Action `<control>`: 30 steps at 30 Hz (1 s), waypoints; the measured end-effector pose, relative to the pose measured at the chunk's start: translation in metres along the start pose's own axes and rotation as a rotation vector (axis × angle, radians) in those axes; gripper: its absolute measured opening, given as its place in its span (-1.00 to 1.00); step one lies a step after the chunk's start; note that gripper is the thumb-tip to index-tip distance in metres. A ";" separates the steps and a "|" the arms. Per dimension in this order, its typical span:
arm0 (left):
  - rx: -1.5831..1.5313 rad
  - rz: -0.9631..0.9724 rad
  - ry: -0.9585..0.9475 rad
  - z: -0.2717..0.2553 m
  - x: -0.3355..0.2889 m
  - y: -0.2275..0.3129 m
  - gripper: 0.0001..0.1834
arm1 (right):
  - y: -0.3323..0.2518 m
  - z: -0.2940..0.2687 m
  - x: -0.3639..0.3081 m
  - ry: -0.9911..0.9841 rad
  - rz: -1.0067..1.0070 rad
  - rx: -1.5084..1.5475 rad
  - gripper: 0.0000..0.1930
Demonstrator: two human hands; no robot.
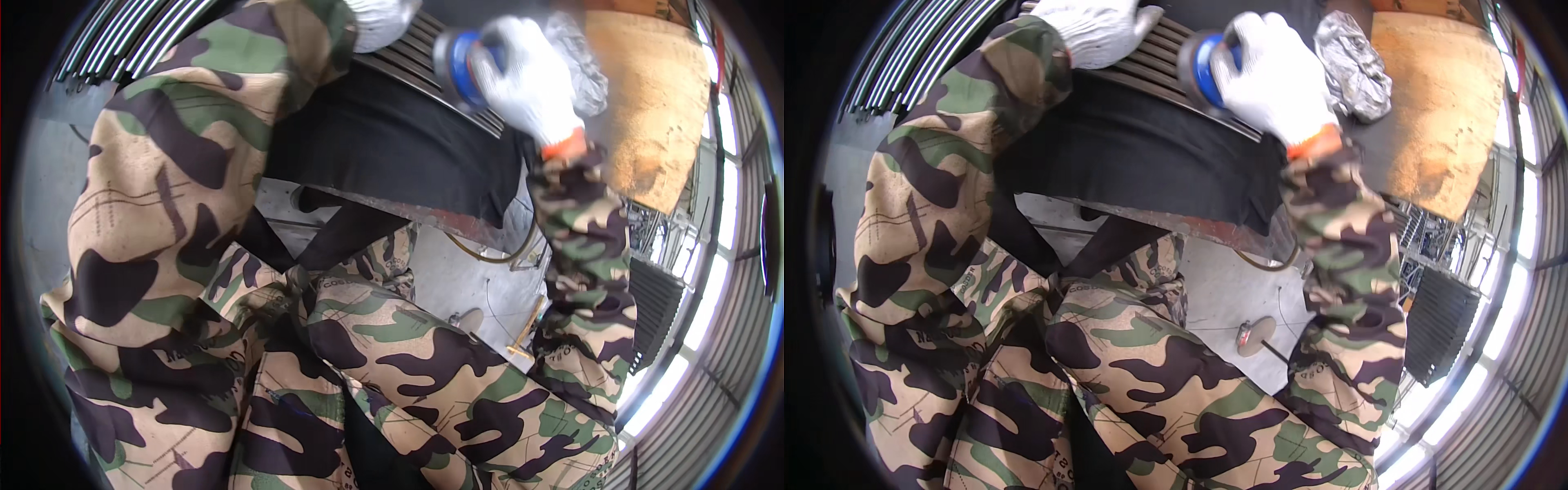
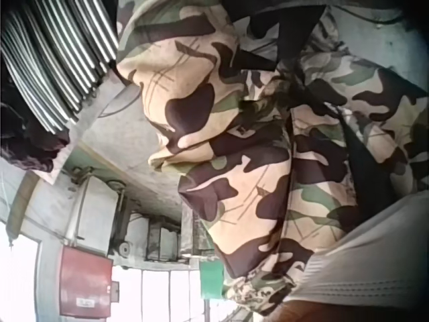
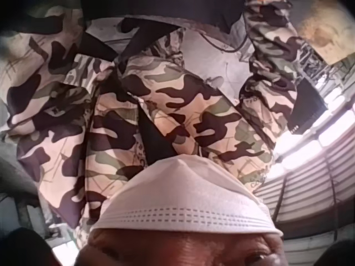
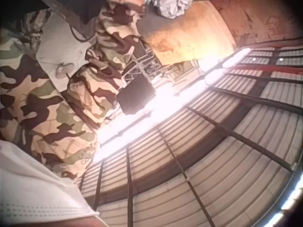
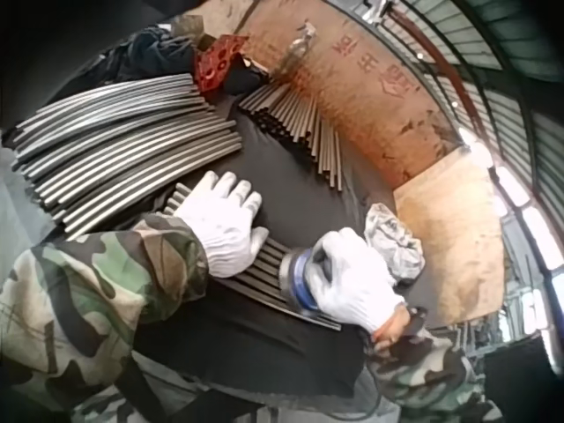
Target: Sanding the ends of curved metal pipes using a handheld pneumatic sander on a workbench.
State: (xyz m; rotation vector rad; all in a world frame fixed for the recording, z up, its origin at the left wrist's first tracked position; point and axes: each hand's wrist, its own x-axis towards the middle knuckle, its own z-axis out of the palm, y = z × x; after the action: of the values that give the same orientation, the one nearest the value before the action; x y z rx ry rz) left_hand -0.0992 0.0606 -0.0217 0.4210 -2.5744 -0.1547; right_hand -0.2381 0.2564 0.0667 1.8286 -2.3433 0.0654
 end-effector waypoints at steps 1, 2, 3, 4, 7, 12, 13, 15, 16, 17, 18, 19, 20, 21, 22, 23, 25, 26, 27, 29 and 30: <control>0.060 0.020 -0.006 -0.006 -0.023 -0.017 -0.40 | -0.009 0.021 0.013 0.021 -0.002 0.013 -0.74; 0.124 0.034 -0.047 -0.012 -0.044 -0.030 -0.40 | -0.018 0.042 0.022 0.014 -0.029 0.050 -0.75; 0.089 0.041 -0.042 -0.018 -0.038 -0.027 -0.40 | -0.013 0.028 0.024 0.002 -0.048 0.000 -0.74; 0.056 0.049 -0.043 -0.022 -0.032 -0.024 -0.39 | -0.011 0.017 0.026 -0.013 -0.065 -0.043 -0.74; 0.053 0.056 -0.014 -0.019 -0.021 -0.017 -0.40 | -0.025 0.004 0.005 0.016 -0.058 -0.020 -0.71; 0.124 0.089 -0.028 -0.013 -0.004 -0.016 -0.42 | -0.005 0.002 0.028 0.079 -0.005 0.013 -0.77; 0.119 0.079 -0.070 -0.016 -0.004 -0.011 -0.43 | -0.010 0.002 0.024 0.082 -0.005 0.007 -0.78; 0.149 0.084 -0.068 -0.019 -0.004 -0.007 -0.44 | -0.022 -0.004 0.015 0.081 -0.024 0.029 -0.79; 0.192 0.108 0.017 -0.015 -0.006 -0.005 -0.44 | -0.028 -0.010 0.008 0.071 -0.043 0.058 -0.79; 0.187 0.124 -0.006 -0.015 -0.002 -0.002 -0.44 | -0.024 -0.011 0.003 0.102 -0.050 0.064 -0.79; 0.181 0.141 -0.029 -0.016 0.003 0.002 -0.44 | -0.016 -0.008 0.000 0.128 -0.001 0.075 -0.79; 0.179 0.148 -0.043 -0.016 0.006 0.009 -0.46 | -0.002 0.000 -0.001 0.150 0.037 0.046 -0.78; 0.186 0.200 -0.043 -0.014 0.007 0.007 -0.46 | 0.010 0.005 -0.002 0.168 0.072 0.014 -0.77; 0.339 0.342 -0.089 -0.011 0.005 -0.005 -0.54 | 0.017 0.011 0.000 0.144 0.095 -0.010 -0.75; 0.494 0.472 -0.129 -0.009 0.003 -0.012 -0.59 | 0.010 0.008 -0.001 0.167 0.117 -0.001 -0.75; 0.387 0.285 -0.095 -0.001 0.000 -0.014 -0.59 | 0.001 0.005 -0.003 0.126 0.109 0.032 -0.74; 0.394 0.276 -0.118 -0.005 -0.002 -0.013 -0.47 | -0.017 -0.010 -0.015 0.061 0.034 0.088 -0.73; 0.361 0.256 -0.074 -0.004 -0.004 -0.019 -0.42 | -0.019 -0.005 -0.014 0.122 -0.007 0.107 -0.73; 0.360 0.266 -0.074 -0.008 -0.002 -0.014 -0.42 | -0.016 -0.006 -0.011 0.120 0.027 0.084 -0.73; 0.163 0.303 -0.057 -0.017 0.001 -0.010 -0.36 | -0.003 0.004 -0.005 0.175 0.069 0.053 -0.74; 0.075 0.351 -0.070 -0.018 -0.002 -0.015 -0.31 | 0.001 0.009 0.000 0.233 0.070 0.045 -0.74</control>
State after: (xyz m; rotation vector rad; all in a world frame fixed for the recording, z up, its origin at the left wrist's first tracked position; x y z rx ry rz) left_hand -0.0844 0.0468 -0.0098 -0.0141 -2.6811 0.0541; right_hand -0.2396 0.2558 0.0582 1.6578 -2.2581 0.3239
